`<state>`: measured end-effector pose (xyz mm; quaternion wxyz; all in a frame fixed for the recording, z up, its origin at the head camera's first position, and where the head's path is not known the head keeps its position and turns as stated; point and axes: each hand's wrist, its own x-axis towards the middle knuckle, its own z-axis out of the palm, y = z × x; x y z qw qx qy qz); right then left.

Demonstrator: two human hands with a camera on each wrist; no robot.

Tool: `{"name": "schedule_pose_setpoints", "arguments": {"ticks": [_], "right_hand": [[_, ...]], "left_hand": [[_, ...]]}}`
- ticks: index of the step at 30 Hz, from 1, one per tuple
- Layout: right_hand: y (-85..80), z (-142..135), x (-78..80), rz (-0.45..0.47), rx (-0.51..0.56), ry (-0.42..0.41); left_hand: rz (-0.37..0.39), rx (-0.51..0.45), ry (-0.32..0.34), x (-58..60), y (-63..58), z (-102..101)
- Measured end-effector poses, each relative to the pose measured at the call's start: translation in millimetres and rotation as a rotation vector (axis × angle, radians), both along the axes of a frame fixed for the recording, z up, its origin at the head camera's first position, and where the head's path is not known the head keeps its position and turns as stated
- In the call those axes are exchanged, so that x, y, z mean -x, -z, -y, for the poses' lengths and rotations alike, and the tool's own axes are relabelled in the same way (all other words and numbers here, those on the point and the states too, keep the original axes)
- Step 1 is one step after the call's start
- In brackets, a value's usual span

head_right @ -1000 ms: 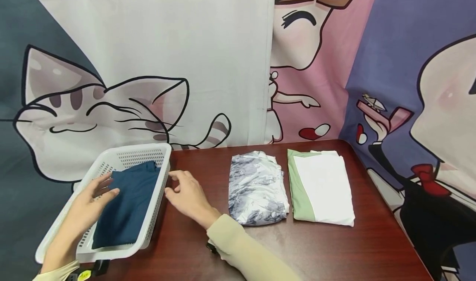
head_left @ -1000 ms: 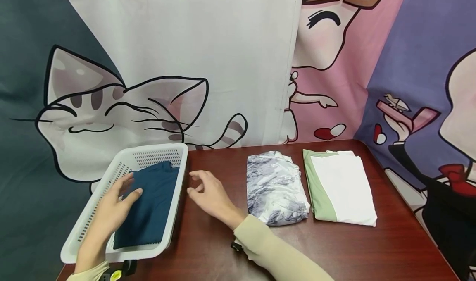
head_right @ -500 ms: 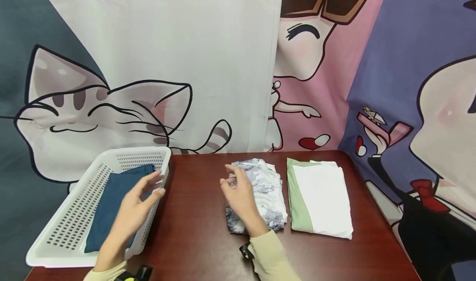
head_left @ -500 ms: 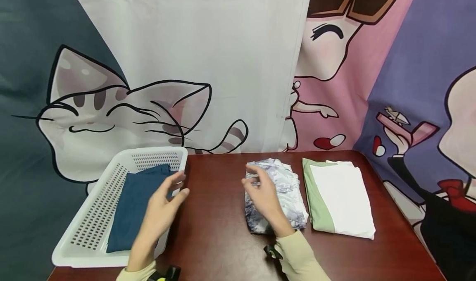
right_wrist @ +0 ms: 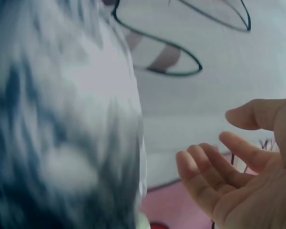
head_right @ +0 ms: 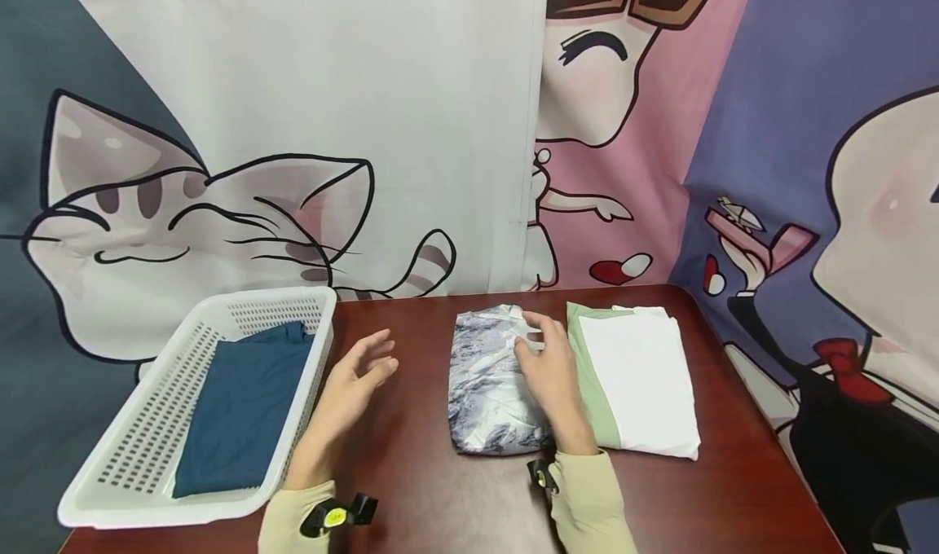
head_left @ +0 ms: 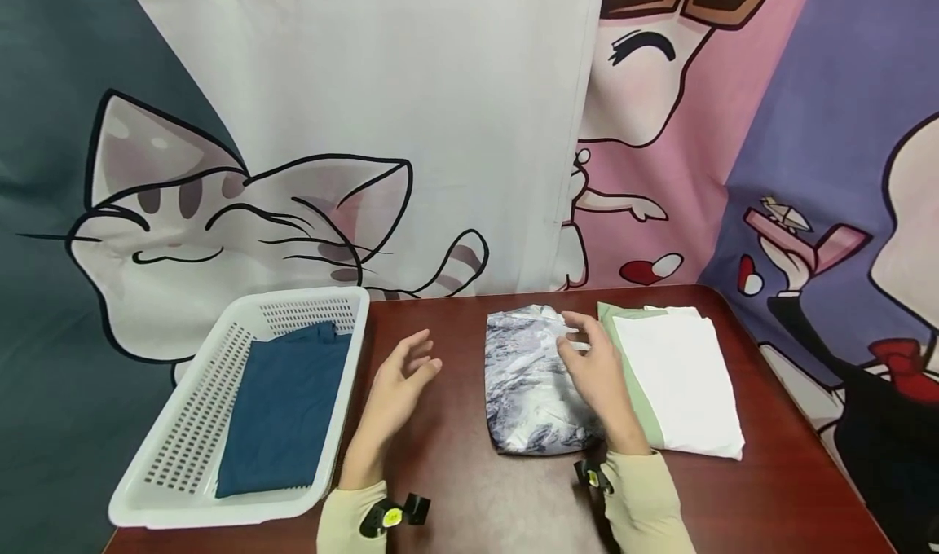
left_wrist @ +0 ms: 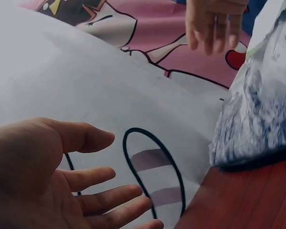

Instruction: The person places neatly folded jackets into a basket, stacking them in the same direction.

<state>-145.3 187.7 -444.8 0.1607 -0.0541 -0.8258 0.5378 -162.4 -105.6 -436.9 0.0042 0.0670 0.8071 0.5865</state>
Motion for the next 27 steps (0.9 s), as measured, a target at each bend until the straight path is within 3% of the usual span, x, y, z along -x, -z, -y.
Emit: {"name": "schedule_pose_setpoints", "arguments": {"ticks": [7,15,27], "right_hand": [[1.7,-22,-3.4,0.098,-0.080,-0.007],[4.9,-37,-4.7,0.206,-0.133,-0.047],[12.9,-44,-0.3,0.300,-0.218,-0.109]], "left_hand": [[0.017,-0.038,0.017,4.7,7.5,-25],[0.043,-0.002,0.072,5.0,18.2,-44],[0.084,0.036,0.083,7.8,37.3,-51]]}}
